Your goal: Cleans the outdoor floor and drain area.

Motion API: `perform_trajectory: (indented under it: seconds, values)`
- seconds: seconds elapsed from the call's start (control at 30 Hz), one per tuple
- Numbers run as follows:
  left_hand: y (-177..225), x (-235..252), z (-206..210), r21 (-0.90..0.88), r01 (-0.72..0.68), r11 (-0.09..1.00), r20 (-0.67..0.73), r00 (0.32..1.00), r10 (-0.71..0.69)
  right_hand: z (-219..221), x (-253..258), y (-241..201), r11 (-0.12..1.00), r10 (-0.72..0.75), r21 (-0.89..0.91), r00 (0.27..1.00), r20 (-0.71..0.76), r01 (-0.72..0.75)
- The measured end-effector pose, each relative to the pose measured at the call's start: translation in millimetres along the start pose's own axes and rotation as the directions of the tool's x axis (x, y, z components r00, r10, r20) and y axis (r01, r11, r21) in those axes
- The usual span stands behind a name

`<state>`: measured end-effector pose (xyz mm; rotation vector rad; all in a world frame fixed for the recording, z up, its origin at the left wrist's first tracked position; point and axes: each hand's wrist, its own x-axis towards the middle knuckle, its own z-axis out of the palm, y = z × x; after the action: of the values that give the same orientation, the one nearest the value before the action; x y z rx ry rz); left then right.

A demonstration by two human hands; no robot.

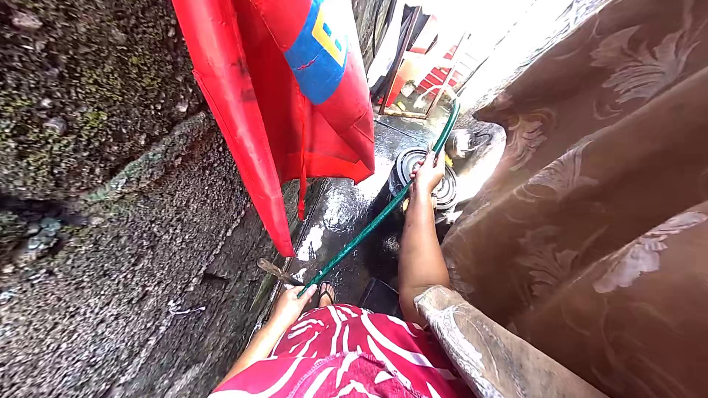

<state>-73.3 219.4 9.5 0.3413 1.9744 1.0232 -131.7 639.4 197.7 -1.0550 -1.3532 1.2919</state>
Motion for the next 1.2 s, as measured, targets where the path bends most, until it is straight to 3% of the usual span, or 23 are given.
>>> perform_trajectory:
  seconds: [0.73,1.2]
  values:
    - [14.5,10.0,6.4,0.039,-0.047,0.998,-0.012,0.999,0.047,7.2,16.6,-2.3,0.993,-0.082,0.089,0.996,0.03,0.079]
    - [15.0,13.4,6.4,0.053,-0.043,0.998,0.008,0.999,0.043,7.4,21.3,2.6,0.999,-0.021,0.043,1.0,0.011,0.02]
